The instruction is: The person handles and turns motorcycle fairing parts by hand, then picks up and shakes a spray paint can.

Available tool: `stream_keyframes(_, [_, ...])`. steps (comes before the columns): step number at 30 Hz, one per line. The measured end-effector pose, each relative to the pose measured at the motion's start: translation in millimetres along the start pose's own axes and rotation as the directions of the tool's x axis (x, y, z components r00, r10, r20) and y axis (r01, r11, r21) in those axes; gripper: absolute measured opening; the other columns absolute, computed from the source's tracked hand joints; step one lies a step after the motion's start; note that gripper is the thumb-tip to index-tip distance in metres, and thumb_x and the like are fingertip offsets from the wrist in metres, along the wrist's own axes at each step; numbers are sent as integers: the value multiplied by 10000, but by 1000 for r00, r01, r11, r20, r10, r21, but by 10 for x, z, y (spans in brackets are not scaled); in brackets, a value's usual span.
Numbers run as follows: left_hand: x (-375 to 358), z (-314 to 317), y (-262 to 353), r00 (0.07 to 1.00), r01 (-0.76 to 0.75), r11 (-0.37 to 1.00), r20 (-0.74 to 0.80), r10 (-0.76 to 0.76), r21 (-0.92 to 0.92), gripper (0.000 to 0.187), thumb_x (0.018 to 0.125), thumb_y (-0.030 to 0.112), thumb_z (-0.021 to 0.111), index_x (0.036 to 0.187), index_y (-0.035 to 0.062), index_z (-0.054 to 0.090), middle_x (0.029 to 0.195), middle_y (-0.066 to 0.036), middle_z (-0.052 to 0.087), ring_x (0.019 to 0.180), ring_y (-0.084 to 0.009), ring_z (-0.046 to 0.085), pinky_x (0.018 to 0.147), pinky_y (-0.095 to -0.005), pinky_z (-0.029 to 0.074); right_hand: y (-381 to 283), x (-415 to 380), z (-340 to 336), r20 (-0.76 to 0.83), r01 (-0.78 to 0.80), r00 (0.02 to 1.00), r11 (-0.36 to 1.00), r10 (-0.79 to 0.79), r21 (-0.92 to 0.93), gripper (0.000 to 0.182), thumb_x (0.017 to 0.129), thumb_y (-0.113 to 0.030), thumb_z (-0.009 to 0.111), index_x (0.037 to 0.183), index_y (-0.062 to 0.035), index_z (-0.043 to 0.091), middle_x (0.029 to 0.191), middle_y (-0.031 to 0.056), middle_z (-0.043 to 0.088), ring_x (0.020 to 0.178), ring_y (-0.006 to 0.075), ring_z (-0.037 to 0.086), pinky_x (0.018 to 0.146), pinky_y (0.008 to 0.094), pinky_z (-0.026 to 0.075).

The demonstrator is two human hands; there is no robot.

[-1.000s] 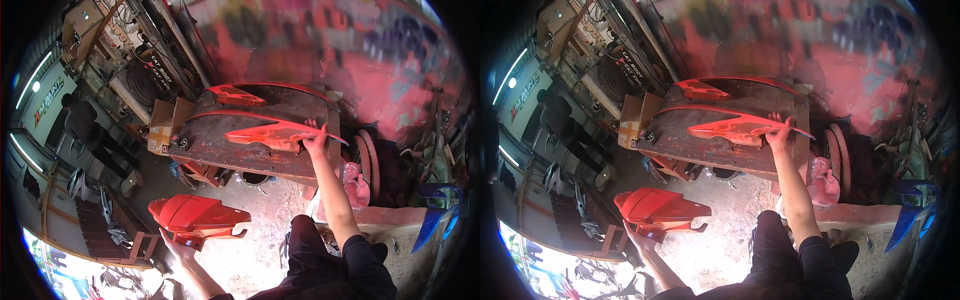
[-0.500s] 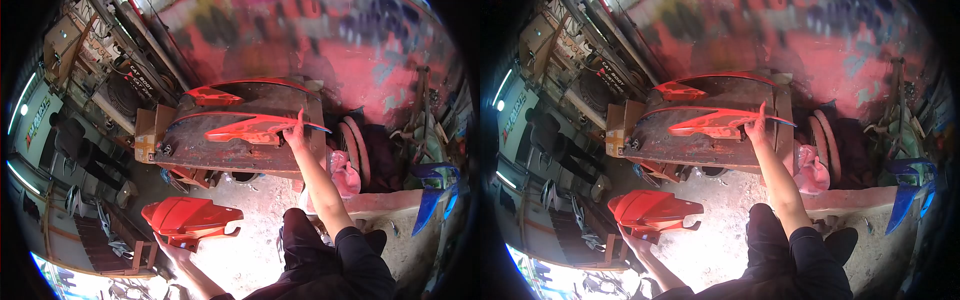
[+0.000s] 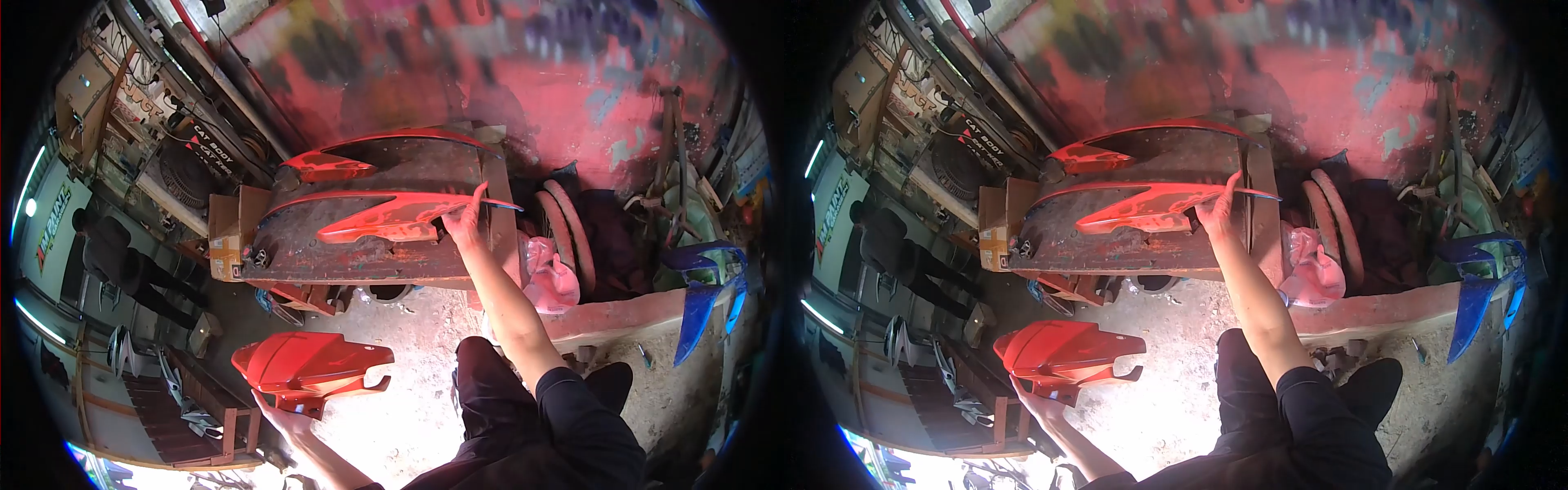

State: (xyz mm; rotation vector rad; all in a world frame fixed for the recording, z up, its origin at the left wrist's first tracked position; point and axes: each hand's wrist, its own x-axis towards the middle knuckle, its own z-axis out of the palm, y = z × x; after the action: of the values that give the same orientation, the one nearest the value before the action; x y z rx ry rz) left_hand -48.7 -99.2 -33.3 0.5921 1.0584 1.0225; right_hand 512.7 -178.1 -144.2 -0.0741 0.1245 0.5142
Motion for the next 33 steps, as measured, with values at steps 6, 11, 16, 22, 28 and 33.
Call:
stream_keyframes(6, [5, 18, -16, 999, 9, 1000, -33, -10, -27, 777, 831, 737, 544, 1328, 141, 577, 1258, -118, 643, 1165, -281, 582, 1033, -523, 378, 43, -135, 29, 10, 26, 1000, 994, -27, 107, 1286, 535, -734, 823, 1477, -80, 241, 1507, 125, 313, 1380, 338, 340, 1162, 587, 274])
stream_keyframes(11, [23, -14, -54, 998, 58, 995, -28, -61, -84, 761, 845, 699, 566, 1357, 136, 554, 1310, -127, 607, 1182, -293, 572, 1031, -533, 403, 8, -328, 41, 4, -3, 1000, 999, 3, 40, 1176, 567, -777, 774, 1409, -58, 380, 1443, 106, 399, 1379, 296, 353, 1171, 559, 278])
stream_keyframes(16, [-174, 230, -64, 1000, -14, 992, 26, 17, -122, 678, 886, 616, 585, 1377, 151, 537, 1353, -121, 568, 1219, -309, 547, 996, -530, 461, -117, -625, 4, 51, -8, 999, 1000, 10, -28, 1215, 609, -816, 711, 1457, -33, 335, 1486, 102, 376, 1436, 275, 298, 1197, 562, 222])
stream_keyframes(22, [-676, 799, 55, 967, -235, 971, 89, 239, -54, 651, 908, 587, 572, 1394, 158, 514, 1385, -115, 521, 1227, -322, 539, 992, -536, 473, -505, -930, -127, 6, -58, 998, 979, 58, 193, 1135, 803, -833, 439, 1549, -27, 153, 1620, 128, 175, 1500, 309, 155, 1216, 557, 136])
stream_keyframes(28, [-860, 1036, 69, 956, -252, 944, 99, 278, -215, 547, 995, 477, 481, 1405, 116, 491, 1335, -165, 547, 1143, -313, 598, 937, -488, 541, -1221, -1628, 240, -70, -72, 990, 851, 126, 520, 699, 1015, -582, 268, 1414, -26, 413, 1413, 174, 518, 1329, 335, 464, 1152, 573, 331])
stream_keyframes(33, [-897, 1252, -173, 851, -46, 911, 462, 251, -410, 553, 917, 368, 616, 1384, 97, 494, 1396, -176, 484, 1274, -341, 479, 1017, -581, 453, -1624, -2256, 62, 125, -60, 992, 943, 19, 327, 420, 996, -350, 510, 1276, -43, 566, 1256, 85, 645, 1170, 249, 595, 1063, 476, 449])
